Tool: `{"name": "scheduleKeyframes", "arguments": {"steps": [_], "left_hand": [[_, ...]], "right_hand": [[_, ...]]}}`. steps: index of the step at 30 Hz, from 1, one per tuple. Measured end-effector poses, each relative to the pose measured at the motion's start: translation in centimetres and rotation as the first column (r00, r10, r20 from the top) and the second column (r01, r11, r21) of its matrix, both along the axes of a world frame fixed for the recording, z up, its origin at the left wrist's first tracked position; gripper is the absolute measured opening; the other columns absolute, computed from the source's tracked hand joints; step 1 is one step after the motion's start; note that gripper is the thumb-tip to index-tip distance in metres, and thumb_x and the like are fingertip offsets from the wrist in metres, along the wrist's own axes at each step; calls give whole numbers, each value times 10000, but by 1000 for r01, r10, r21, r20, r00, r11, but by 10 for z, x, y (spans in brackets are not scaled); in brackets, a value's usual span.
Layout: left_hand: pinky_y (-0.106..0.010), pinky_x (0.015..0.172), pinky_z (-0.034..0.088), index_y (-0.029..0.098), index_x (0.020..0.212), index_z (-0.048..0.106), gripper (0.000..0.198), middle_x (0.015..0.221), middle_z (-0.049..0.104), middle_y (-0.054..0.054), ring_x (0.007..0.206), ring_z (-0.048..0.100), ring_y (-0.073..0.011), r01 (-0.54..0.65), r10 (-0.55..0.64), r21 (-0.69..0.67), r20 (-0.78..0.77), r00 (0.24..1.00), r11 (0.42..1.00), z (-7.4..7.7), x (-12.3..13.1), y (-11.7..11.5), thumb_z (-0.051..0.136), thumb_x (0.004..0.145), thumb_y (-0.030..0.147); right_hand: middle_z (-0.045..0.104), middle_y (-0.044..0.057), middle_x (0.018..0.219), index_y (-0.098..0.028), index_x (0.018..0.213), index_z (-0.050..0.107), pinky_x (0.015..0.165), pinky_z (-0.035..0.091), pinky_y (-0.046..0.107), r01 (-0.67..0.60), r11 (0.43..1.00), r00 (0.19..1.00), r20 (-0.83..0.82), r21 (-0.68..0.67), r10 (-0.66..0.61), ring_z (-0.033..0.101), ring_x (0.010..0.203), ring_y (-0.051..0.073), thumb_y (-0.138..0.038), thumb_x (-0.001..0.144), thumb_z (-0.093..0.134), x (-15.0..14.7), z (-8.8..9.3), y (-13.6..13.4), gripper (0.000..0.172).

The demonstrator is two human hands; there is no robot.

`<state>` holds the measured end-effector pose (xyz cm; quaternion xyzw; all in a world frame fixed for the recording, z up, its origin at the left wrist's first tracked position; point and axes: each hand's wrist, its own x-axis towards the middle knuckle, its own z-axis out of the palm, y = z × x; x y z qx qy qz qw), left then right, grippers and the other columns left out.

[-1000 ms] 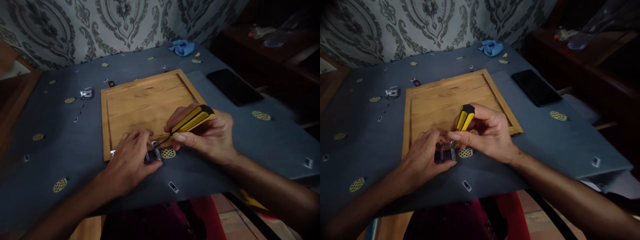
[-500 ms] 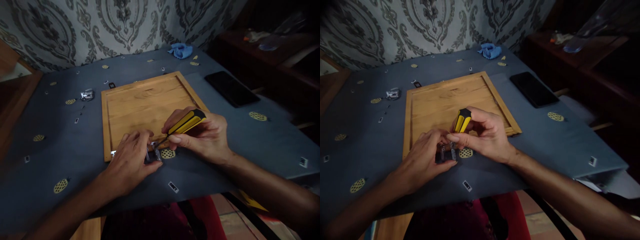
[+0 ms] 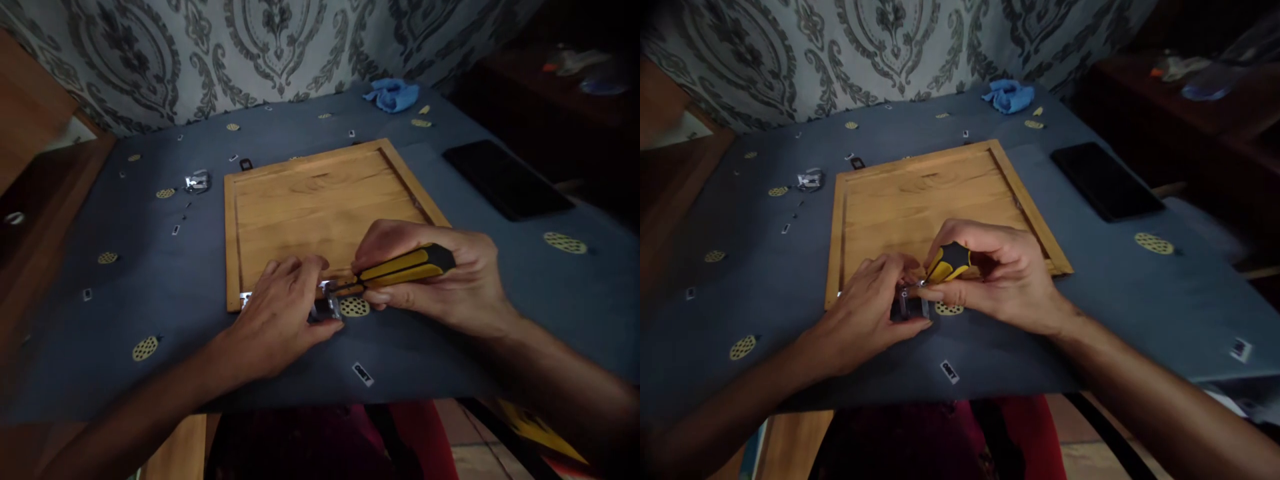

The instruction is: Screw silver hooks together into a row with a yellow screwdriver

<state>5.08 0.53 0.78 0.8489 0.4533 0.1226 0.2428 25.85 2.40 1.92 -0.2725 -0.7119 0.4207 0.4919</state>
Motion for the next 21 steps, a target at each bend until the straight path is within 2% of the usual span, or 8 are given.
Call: {"name": "scheduleKeyframes", "arguments": {"steps": [4, 8, 11, 17, 21], "left_hand": [[-456, 843, 521, 223, 1143, 490, 444, 1115, 633, -73, 1010, 596, -296, 10, -10, 32, -7, 1000, 999, -1, -1, 0, 775, 831, 360], [-447, 852, 515, 216, 1159, 493, 462, 1085, 631, -67, 1006, 594, -289, 7, -7, 36, 10, 1000, 999, -2, -1, 0, 785, 821, 334], [-441, 854, 507, 220, 1148, 498, 439, 1072, 635, -60, 988, 598, -278, 10, -10, 33, 15, 1000, 999, -1, -1, -1, 775, 824, 325], [-441, 845, 501, 234, 1137, 487, 412, 1083, 637, -51, 994, 598, -280, 0, 1, -8, 19, 1000, 1000, -1, -1, -1, 751, 831, 313], [-445, 840, 502, 235, 1147, 484, 435, 1088, 636, -50, 992, 590, -284, -3, 3, -5, 17, 1000, 1000, -1, -1, -2, 765, 825, 313]], "right_hand": [[659, -11, 716, -233, 756, 701, 531, 513, 264, 83, 995, 996, -30, 55, -81, 627, 644, 136, -222, 753, 871, -6, -2, -2, 170], [598, -24, 582, -232, 670, 676, 462, 481, 285, 251, 965, 962, -132, 78, -240, 582, 528, 138, -292, 818, 816, -9, 0, -3, 212], [616, -24, 603, -220, 672, 675, 414, 437, 263, 334, 940, 934, -159, 71, -320, 557, 484, 112, -349, 843, 792, -8, 0, -3, 244], [615, -8, 639, -257, 677, 682, 514, 482, 330, 283, 958, 958, -65, 53, -280, 591, 590, 170, -298, 784, 847, -7, -4, -4, 202], [627, 4, 673, -288, 735, 691, 553, 501, 373, 287, 956, 957, -42, 54, -285, 598, 632, 201, -301, 796, 836, -8, -5, -5, 158]]}}
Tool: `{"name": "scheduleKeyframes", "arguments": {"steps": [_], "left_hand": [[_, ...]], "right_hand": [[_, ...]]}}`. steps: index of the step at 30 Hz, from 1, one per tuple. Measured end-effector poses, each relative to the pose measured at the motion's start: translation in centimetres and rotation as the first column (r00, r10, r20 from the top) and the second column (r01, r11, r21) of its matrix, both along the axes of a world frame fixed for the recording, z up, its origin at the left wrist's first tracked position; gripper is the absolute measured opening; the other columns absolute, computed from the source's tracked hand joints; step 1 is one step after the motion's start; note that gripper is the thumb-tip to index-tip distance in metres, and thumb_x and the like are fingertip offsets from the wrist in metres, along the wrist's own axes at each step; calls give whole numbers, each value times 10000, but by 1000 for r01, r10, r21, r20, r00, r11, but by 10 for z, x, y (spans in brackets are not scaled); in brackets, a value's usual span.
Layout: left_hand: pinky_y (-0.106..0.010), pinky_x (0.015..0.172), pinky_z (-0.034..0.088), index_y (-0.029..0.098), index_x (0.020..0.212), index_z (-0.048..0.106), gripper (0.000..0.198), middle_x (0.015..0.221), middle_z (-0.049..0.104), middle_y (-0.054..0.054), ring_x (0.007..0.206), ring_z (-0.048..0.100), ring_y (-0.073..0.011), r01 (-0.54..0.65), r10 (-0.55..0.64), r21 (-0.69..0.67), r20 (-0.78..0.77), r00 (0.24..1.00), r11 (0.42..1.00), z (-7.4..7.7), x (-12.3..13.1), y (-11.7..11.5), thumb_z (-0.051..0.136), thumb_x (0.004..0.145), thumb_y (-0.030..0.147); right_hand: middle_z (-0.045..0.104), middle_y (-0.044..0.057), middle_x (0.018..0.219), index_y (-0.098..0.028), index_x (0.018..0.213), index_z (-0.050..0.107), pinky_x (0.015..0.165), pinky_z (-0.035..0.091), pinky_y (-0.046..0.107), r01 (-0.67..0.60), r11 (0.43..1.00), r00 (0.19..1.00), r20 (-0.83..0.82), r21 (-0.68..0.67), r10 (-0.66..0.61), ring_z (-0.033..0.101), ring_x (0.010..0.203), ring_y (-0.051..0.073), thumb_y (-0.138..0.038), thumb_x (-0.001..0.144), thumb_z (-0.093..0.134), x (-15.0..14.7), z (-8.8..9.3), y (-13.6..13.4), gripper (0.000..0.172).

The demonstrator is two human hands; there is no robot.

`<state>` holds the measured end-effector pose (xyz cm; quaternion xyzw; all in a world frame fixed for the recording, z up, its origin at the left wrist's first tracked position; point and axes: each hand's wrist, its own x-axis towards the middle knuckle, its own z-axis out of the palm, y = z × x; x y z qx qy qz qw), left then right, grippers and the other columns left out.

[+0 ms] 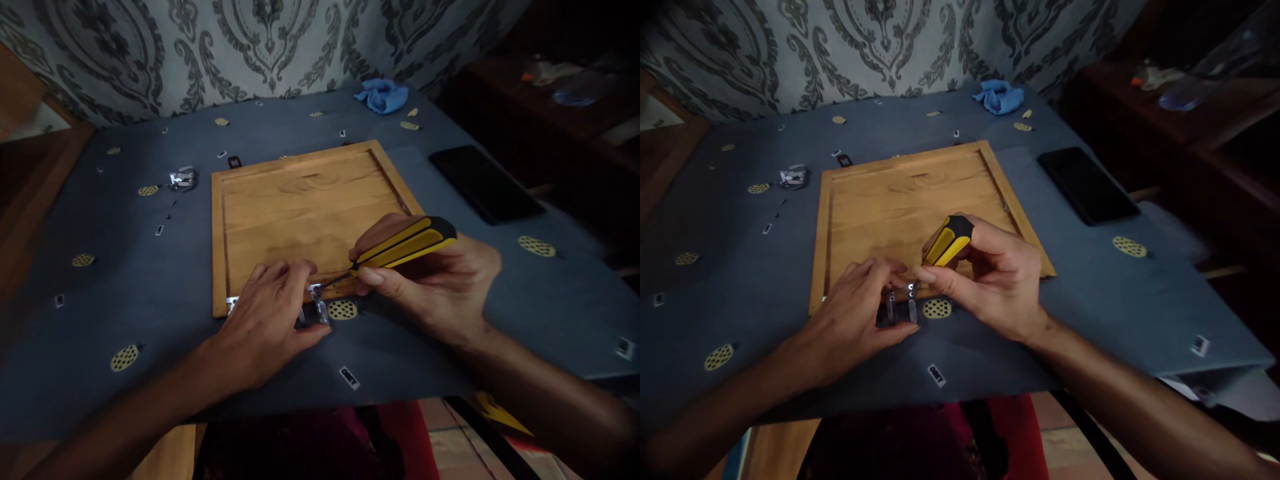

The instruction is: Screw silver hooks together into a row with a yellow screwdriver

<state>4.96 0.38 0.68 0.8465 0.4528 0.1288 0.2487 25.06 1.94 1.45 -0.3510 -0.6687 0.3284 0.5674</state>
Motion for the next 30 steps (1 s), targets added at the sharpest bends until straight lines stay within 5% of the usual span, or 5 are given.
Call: {"name": "scheduleKeyframes", "arguments": {"steps": [14, 22, 25, 30], "left_hand": [[-463, 858, 506, 231, 1125, 489, 421, 1124, 637, -66, 1026, 600, -305, 5, -5, 3, -17, 1000, 1000, 1, 1, 1, 771, 828, 330], [-505, 891, 518, 225, 1175, 499, 451, 1140, 653, -83, 1071, 612, -329, 7, -7, -16, 10, 1000, 1000, 0, 1, 2, 762, 824, 329], [-511, 906, 518, 235, 1191, 501, 456, 1127, 658, -75, 1080, 619, -327, -1, 2, -11, 16, 1000, 1000, -2, 0, 1, 756, 825, 330], [-497, 881, 520, 233, 1149, 513, 438, 1104, 664, -71, 1042, 629, -318, 1, -1, -8, 19, 1000, 1000, -1, 1, 2, 774, 811, 328]], "right_hand": [[674, 5, 741, -294, 808, 710, 562, 516, 351, -75, 997, 996, 53, 23, 74, 650, 689, 200, -277, 797, 836, 2, -7, 1, 128], [755, 16, 878, -273, 978, 758, 623, 597, 281, -192, 976, 975, 97, -98, 201, 732, 755, 176, -252, 801, 835, 10, 1, 1, 194], [750, 26, 816, -249, 887, 777, 622, 590, 283, -209, 974, 960, 172, -84, 220, 721, 742, 176, -306, 834, 806, 12, 4, 3, 84], [725, 11, 759, -232, 784, 734, 596, 565, 305, -134, 990, 979, 150, -35, 137, 674, 674, 162, -372, 771, 856, 10, 0, 3, 185]]}}
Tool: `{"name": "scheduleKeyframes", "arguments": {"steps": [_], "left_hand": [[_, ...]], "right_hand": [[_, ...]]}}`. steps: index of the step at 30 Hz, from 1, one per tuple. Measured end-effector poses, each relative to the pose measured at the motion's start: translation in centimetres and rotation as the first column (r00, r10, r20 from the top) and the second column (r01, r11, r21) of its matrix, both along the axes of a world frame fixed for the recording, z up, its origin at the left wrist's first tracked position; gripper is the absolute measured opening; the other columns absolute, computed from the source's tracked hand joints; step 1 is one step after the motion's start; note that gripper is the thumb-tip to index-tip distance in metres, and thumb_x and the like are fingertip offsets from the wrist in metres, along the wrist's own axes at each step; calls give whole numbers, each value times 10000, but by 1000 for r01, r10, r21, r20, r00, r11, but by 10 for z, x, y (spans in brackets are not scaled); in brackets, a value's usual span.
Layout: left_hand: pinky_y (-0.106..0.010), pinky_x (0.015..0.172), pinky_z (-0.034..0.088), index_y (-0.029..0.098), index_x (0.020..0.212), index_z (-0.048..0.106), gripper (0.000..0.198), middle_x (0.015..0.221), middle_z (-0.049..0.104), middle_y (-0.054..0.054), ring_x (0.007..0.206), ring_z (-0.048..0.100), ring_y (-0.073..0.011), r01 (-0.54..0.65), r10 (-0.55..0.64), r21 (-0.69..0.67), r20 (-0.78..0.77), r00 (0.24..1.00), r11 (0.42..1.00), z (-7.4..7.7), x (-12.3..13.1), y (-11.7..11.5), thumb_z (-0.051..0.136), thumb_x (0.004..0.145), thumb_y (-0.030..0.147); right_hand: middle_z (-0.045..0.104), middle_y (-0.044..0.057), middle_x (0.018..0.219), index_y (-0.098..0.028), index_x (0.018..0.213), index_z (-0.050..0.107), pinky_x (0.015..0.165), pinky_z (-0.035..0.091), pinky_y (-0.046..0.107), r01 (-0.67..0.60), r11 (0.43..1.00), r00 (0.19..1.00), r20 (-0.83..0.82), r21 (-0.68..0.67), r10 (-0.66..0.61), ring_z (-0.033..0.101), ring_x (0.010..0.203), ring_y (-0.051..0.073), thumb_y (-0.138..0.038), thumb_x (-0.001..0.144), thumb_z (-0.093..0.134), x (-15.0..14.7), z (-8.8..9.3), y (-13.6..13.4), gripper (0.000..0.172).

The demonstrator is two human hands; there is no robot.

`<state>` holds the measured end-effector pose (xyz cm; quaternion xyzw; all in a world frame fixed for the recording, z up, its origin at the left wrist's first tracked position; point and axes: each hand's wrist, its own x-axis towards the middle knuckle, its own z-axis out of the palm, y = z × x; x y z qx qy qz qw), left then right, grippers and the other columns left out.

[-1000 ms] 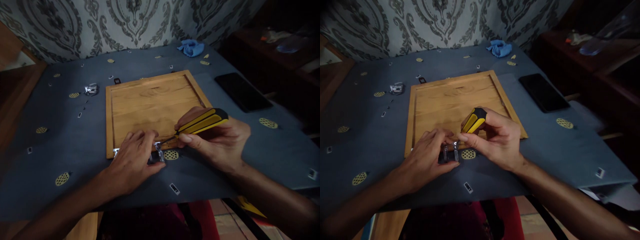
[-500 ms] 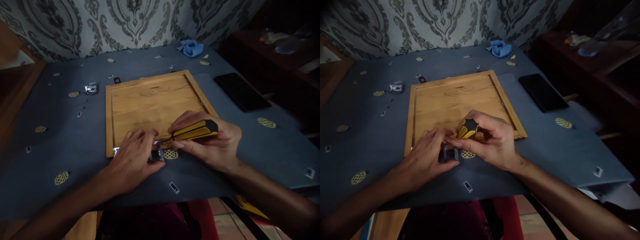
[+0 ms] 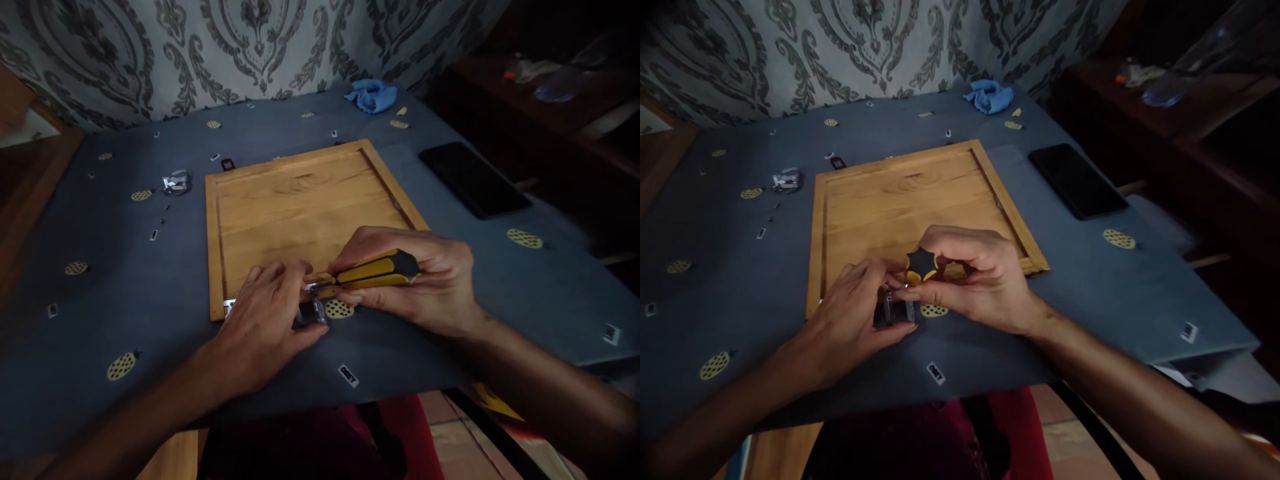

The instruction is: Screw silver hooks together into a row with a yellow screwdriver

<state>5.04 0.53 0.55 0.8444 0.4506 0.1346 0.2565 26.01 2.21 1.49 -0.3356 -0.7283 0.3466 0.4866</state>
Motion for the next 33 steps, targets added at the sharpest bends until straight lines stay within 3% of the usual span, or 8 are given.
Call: {"name": "scheduleKeyframes", "arguments": {"steps": [5, 11, 19, 28, 33], "left_hand": [[-466, 868, 512, 228, 1129, 492, 415, 1123, 656, -73, 1025, 624, -298, 15, -15, 22, -10, 1000, 1000, 2, 0, 0, 765, 827, 307], [-450, 863, 506, 244, 1102, 492, 396, 1105, 652, -52, 1015, 614, -287, 10, -10, 31, -12, 1000, 999, 1, -1, -1, 769, 827, 310], [-435, 854, 496, 239, 1195, 463, 489, 1090, 647, -45, 1006, 600, -284, 5, -4, 43, -17, 1000, 999, 0, 0, -2, 774, 824, 308], [-455, 887, 491, 234, 1153, 458, 443, 1091, 655, -49, 1025, 619, -279, 30, -31, 57, 5, 1000, 998, 0, 0, 0, 761, 836, 298], [-439, 872, 496, 235, 1115, 469, 415, 1097, 650, -55, 1013, 618, -280, 24, -24, 51, -1, 1000, 998, 1, 1, -1, 762, 831, 310]], "right_hand": [[698, -3, 713, -244, 770, 722, 537, 509, 306, 45, 997, 997, -69, 58, -41, 647, 632, 158, -320, 768, 865, -5, -1, -1, 162], [643, 1, 611, -277, 675, 707, 519, 548, 364, 234, 971, 956, -192, 50, -220, 646, 603, 203, -283, 791, 832, -8, 3, -3, 171], [638, -7, 650, -279, 738, 707, 518, 521, 349, 145, 988, 984, -110, 59, -138, 626, 619, 189, -207, 806, 807, -8, -3, -3, 141], [657, 5, 733, -302, 776, 703, 540, 476, 365, 126, 992, 991, -53, 14, -125, 619, 646, 194, -355, 807, 826, -6, -8, -3, 138], [663, -8, 724, -273, 810, 694, 568, 495, 331, 96, 992, 995, -43, 78, -93, 643, 660, 177, -324, 801, 836, -7, -9, -2, 151]]}}
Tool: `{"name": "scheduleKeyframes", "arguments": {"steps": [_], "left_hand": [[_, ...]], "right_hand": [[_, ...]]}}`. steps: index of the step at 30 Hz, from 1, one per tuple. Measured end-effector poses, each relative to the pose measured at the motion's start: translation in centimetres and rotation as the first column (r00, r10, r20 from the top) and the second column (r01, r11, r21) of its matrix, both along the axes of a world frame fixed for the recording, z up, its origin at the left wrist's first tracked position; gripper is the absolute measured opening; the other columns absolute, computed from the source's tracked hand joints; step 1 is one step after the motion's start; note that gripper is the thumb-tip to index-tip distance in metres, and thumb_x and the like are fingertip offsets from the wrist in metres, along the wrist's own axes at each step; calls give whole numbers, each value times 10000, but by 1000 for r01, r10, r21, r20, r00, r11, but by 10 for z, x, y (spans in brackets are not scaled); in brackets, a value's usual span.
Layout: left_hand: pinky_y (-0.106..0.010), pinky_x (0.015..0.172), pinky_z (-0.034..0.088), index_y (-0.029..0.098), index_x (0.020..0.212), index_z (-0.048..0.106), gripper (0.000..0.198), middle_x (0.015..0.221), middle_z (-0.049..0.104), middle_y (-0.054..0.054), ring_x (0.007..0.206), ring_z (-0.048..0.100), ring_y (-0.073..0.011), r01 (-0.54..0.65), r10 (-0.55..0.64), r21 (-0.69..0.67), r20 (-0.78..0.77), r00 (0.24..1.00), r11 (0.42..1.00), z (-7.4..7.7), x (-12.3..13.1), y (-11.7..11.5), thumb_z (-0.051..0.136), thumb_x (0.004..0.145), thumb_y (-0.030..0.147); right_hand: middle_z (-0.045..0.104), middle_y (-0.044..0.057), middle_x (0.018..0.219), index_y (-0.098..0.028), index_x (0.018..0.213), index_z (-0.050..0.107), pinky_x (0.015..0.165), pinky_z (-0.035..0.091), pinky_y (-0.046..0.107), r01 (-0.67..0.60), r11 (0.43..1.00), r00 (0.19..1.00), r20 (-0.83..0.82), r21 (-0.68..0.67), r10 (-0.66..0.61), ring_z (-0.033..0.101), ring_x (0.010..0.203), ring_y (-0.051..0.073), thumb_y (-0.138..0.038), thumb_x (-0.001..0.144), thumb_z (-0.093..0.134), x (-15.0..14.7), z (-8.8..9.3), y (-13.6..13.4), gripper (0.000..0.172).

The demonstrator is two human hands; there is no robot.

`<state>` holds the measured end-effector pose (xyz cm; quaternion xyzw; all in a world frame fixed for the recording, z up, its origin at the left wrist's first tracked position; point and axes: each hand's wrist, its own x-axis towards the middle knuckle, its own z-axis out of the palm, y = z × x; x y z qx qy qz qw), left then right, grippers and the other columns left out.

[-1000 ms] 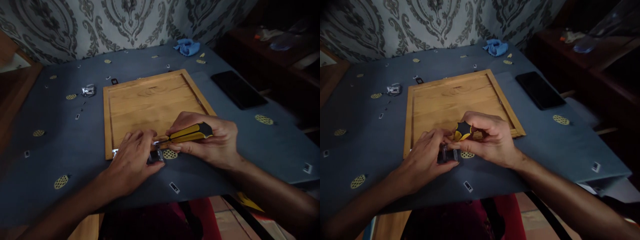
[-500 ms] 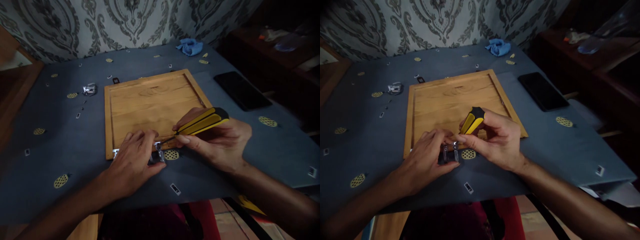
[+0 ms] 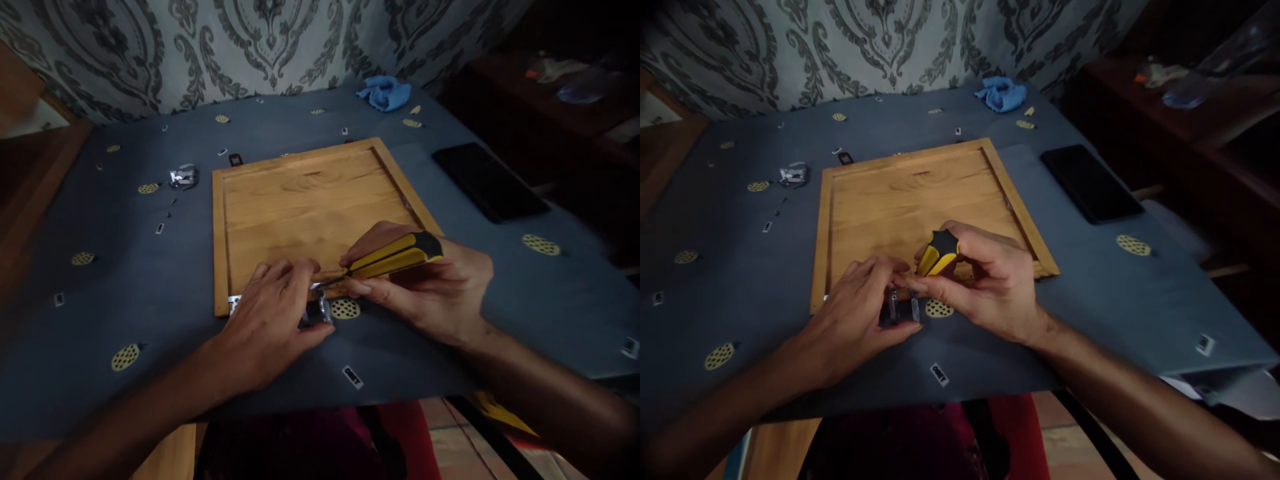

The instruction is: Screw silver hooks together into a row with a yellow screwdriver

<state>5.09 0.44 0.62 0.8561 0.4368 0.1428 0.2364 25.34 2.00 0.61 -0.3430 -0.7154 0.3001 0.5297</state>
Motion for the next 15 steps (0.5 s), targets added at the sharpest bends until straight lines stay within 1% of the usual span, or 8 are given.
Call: {"name": "scheduleKeyframes", "arguments": {"steps": [2, 5, 7, 10, 12, 15], "left_hand": [[-442, 879, 495, 229, 1139, 472, 432, 1115, 647, -61, 1017, 616, -283, -6, 6, -6, -4, 1000, 1000, 0, 0, 0, 762, 830, 316], [-443, 870, 496, 222, 1125, 488, 408, 1096, 648, -63, 1005, 616, -285, -7, 7, -27, -12, 1000, 1000, 1, 0, 0, 756, 835, 322], [-446, 867, 495, 220, 1102, 493, 389, 1069, 652, -59, 998, 615, -285, 0, 0, -31, -8, 1000, 1000, 2, 0, 0, 758, 834, 318], [-453, 881, 490, 215, 1120, 482, 412, 1059, 656, -58, 1009, 611, -283, 8, -7, -26, 6, 1000, 1000, 2, 1, 1, 763, 829, 297], [-449, 876, 491, 214, 1133, 477, 427, 1067, 657, -58, 1011, 609, -281, 11, -11, -26, 9, 1000, 1000, 2, 1, 2, 766, 828, 293], [-440, 872, 491, 218, 1135, 481, 422, 1082, 655, -58, 1012, 605, -278, 14, -14, -18, 3, 1000, 1000, 2, 0, 2, 765, 835, 304]], "right_hand": [[677, -9, 744, -257, 835, 696, 579, 528, 304, -30, 999, 1000, -9, 17, 30, 667, 677, 166, -275, 810, 828, 0, 1, 1, 136], [701, -7, 787, -243, 895, 709, 616, 579, 265, -83, 996, 996, -34, -45, 82, 694, 706, 149, -197, 817, 810, 1, 3, 1, 135], [725, 1, 868, -247, 951, 728, 666, 606, 248, -123, 987, 991, -58, -106, 117, 718, 761, 143, -158, 817, 802, 3, 4, 1, 177], [744, 3, 1019, -292, 1092, 750, 755, 613, 223, -170, 970, 985, -45, -172, 164, 739, 869, 129, -147, 859, 762, 7, 7, 1, 275], [755, -2, 1018, -315, 1142, 751, 761, 603, 222, -190, 970, 981, 2, -155, 192, 737, 874, 123, -168, 885, 742, 9, 9, 1, 296], [764, -1, 899, -285, 1047, 774, 702, 586, 252, -183, 981, 980, 69, -60, 187, 731, 816, 144, -208, 869, 768, 9, 10, 2, 194]]}}
